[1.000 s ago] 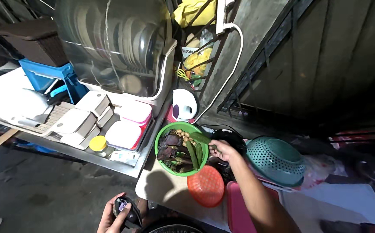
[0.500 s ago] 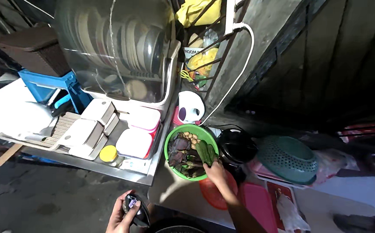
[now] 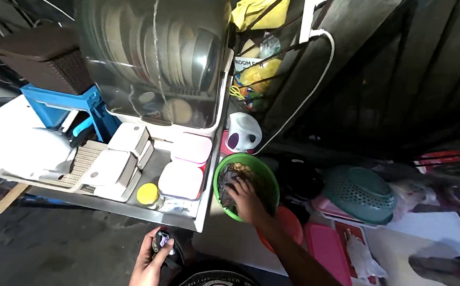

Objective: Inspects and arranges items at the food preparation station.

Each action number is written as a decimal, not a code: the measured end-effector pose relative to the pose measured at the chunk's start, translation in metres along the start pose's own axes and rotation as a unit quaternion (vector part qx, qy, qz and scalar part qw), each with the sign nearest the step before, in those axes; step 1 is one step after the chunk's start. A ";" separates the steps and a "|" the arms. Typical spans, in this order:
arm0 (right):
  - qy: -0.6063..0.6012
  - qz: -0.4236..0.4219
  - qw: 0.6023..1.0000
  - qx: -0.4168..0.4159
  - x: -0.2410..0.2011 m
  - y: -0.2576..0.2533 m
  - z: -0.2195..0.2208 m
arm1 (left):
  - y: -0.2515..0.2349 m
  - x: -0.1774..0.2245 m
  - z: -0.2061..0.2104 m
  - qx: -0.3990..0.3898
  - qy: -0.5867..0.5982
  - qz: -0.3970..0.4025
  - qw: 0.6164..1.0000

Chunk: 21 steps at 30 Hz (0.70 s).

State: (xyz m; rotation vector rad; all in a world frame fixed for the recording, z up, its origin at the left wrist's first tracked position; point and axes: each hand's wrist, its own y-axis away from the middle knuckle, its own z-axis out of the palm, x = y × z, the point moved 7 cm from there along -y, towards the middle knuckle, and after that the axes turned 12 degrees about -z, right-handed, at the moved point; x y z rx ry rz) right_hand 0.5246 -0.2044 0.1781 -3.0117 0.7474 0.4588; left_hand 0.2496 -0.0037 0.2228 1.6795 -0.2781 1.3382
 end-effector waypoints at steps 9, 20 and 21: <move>0.104 -0.108 0.983 -0.104 0.000 -0.037 0.034 | 0.001 -0.003 -0.032 0.040 0.028 -0.001 0.999; 0.069 -0.066 0.993 -0.068 0.029 -0.039 -0.013 | 0.018 -0.011 -0.042 0.082 0.059 -0.018 0.995; 0.052 -0.049 0.996 -0.056 0.037 -0.039 -0.019 | 0.020 -0.012 -0.041 0.085 0.064 -0.021 0.994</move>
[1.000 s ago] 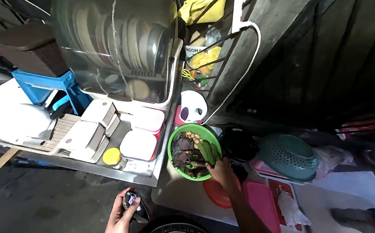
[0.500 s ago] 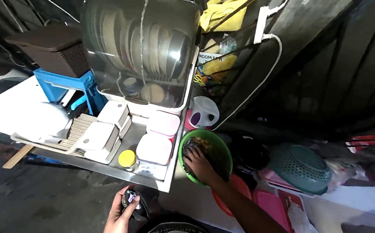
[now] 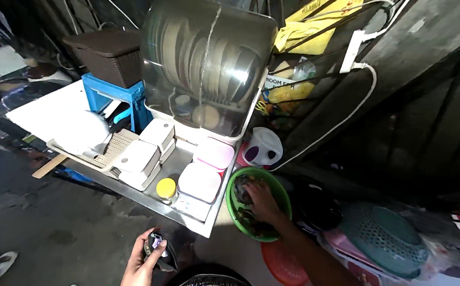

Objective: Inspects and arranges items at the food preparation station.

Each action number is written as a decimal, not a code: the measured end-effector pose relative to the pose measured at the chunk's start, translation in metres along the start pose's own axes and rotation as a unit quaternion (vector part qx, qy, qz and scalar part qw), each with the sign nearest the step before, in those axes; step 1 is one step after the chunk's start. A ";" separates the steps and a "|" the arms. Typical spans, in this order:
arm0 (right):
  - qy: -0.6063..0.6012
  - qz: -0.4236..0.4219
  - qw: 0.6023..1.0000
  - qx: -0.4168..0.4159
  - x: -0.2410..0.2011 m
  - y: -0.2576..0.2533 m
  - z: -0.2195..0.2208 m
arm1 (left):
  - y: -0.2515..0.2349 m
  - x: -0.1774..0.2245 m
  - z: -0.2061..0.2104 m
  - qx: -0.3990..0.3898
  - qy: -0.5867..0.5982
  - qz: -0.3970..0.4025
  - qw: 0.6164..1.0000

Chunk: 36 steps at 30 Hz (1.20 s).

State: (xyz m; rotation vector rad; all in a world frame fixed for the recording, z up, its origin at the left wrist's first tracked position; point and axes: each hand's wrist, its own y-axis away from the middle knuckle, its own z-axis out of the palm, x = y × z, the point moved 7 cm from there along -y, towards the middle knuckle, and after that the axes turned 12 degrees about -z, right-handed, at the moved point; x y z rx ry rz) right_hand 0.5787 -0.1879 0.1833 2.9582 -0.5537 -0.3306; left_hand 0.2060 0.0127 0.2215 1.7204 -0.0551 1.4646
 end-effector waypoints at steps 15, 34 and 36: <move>-0.108 0.090 0.988 0.064 0.038 0.010 -0.019 | 0.013 -0.001 0.015 -0.001 0.005 -0.009 1.000; 0.019 0.075 0.997 0.008 -0.052 -0.002 0.035 | -0.003 -0.002 0.032 -0.074 -0.021 0.031 0.997; -0.006 0.079 0.997 0.020 -0.052 0.004 0.035 | -0.005 -0.002 0.036 -0.085 -0.030 0.034 0.995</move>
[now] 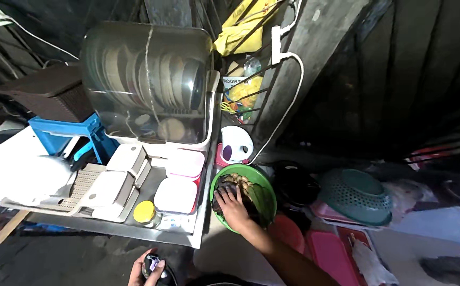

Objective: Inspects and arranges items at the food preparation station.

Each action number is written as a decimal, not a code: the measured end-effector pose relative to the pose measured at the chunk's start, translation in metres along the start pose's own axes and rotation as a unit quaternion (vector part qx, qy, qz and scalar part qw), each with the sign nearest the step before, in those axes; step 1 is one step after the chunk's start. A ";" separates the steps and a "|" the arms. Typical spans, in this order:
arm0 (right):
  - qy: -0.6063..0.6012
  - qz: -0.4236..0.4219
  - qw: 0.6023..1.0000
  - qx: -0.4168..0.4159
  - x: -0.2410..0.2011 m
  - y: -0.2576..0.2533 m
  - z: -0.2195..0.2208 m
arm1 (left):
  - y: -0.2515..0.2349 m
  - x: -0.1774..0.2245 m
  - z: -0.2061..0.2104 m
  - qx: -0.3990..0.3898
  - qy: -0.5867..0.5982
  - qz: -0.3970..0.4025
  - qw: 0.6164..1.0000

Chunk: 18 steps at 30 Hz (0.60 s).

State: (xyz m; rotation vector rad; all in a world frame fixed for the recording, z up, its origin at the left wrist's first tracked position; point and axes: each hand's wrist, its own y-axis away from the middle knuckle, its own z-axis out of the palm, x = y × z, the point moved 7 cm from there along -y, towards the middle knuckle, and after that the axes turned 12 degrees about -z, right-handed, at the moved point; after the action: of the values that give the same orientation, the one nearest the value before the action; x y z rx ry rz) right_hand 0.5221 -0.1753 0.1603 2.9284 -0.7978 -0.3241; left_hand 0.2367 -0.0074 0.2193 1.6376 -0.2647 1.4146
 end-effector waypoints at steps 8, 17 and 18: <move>-0.063 0.082 0.977 0.189 0.022 0.072 -0.022 | -0.014 0.001 0.017 -0.041 -0.024 0.006 0.999; -0.131 0.362 0.835 0.394 0.169 0.248 -0.036 | -0.014 -0.001 0.051 -0.067 -0.035 -0.001 0.997; -0.158 0.398 0.817 0.385 0.185 0.267 -0.037 | -0.013 -0.002 0.056 -0.070 -0.036 -0.003 0.997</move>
State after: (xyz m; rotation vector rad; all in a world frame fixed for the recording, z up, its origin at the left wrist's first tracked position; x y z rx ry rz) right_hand 0.5555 -0.4979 0.2007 2.7532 -2.6013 -0.4850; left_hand 0.2821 -0.0423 0.2160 1.5743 -0.3909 1.3056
